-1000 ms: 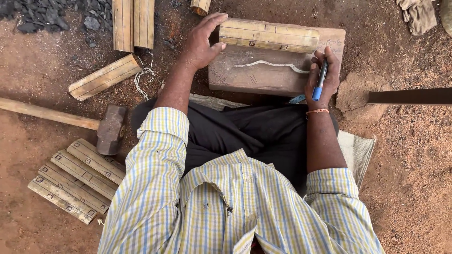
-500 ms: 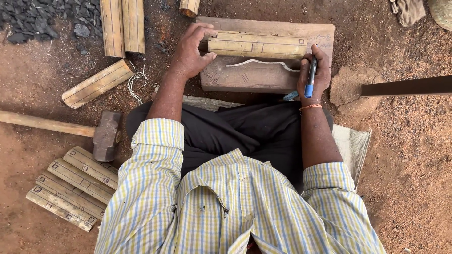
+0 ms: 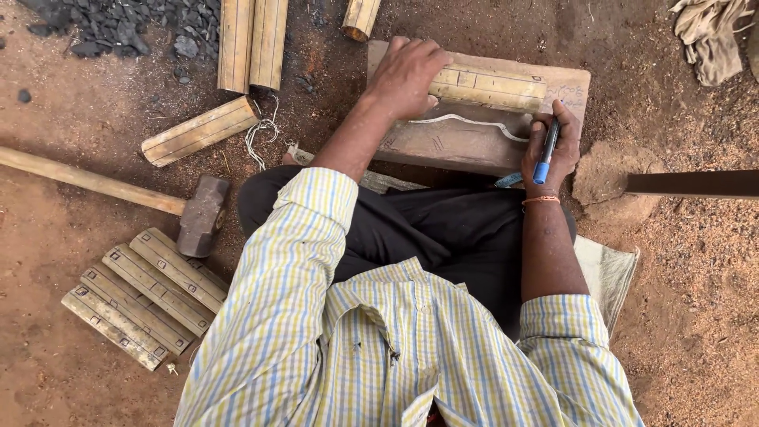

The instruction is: The recorder is using a measuring tape and a marker to measure and mark specific lengths on segments of bamboo.

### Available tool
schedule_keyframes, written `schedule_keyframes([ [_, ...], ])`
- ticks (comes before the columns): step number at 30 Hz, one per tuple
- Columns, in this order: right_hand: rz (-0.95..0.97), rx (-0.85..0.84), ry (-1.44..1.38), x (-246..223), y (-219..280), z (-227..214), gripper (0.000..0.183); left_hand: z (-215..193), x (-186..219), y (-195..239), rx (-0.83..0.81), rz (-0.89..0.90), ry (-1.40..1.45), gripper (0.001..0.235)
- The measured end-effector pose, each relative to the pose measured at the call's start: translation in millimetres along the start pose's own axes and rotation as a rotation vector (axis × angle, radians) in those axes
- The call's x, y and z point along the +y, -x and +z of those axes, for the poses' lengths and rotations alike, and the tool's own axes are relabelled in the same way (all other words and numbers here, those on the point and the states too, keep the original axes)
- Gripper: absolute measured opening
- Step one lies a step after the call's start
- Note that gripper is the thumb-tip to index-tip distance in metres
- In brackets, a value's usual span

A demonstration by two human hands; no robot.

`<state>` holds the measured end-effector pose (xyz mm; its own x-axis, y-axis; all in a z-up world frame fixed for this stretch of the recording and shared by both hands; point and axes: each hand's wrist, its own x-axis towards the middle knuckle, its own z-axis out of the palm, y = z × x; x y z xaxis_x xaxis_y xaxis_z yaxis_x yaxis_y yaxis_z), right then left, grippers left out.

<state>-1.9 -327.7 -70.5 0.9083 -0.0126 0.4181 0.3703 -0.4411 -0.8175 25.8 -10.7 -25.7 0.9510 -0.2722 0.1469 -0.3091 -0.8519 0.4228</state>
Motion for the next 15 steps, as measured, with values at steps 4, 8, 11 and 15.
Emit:
schedule_keyframes([
  [4, -0.031, 0.019, -0.003, 8, -1, 2, 0.039, 1, -1, -16, -0.095, -0.047, 0.012, 0.072],
  [8, -0.032, 0.020, -0.012, 10, 0, 3, 0.038, 9, 3, -25, -0.132, -0.041, -0.009, 0.069],
  [11, -0.002, 0.031, -0.038, 20, 0, 4, 0.039, 9, 14, -29, -0.141, -0.016, -0.022, 0.070],
  [15, -0.008, 0.057, -0.052, 21, -1, 2, 0.040, 50, 10, -45, -0.149, 0.055, -0.108, 0.074],
])
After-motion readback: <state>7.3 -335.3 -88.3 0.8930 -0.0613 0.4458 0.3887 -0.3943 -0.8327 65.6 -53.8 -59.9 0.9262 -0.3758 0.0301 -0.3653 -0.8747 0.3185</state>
